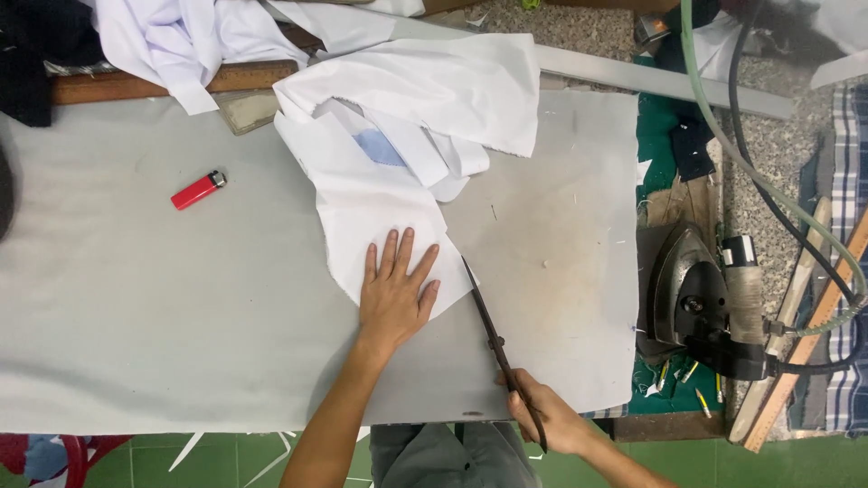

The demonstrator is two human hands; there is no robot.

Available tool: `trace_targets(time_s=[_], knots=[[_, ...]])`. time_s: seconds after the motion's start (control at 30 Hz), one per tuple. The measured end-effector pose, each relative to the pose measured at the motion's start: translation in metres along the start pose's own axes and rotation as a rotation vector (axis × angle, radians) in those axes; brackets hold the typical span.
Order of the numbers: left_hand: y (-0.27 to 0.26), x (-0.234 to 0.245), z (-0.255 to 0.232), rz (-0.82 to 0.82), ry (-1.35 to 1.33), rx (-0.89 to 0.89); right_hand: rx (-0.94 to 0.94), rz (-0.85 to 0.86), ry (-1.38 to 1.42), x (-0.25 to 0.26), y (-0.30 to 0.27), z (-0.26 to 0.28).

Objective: The person cuts a piece of white fabric using shears, then irons the fabric on a table. They use a ruler and pencil to mark measurements on the fabric.

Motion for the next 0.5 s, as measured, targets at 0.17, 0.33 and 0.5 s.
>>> trace_targets(time_s=[0.17, 0.33, 0.5], knots=[[0.003, 0.008, -0.002, -0.026, -0.012, -0.004, -0.037, -0.057, 0.027, -0.006, 0.004, 0.001], [0.003, 0.008, -0.001, -0.047, -0.002, -0.013, -0.064, -0.098, 0.096, -0.002, 0.007, -0.007], [-0.010, 0.000, 0.014, 0.008, 0.021, -0.082, 0.216, 0.094, 0.140, 0.006, -0.015, 0.017]])
Point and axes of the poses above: each hand's wrist, its own y-axis towards the middle knuckle, its own x-axis out of the back of the hand, z = x × y, the point moved 5 cm from there along y, towards the middle knuckle, and after that the axes turned 2 degrees about -z, right-handed, at the moved point
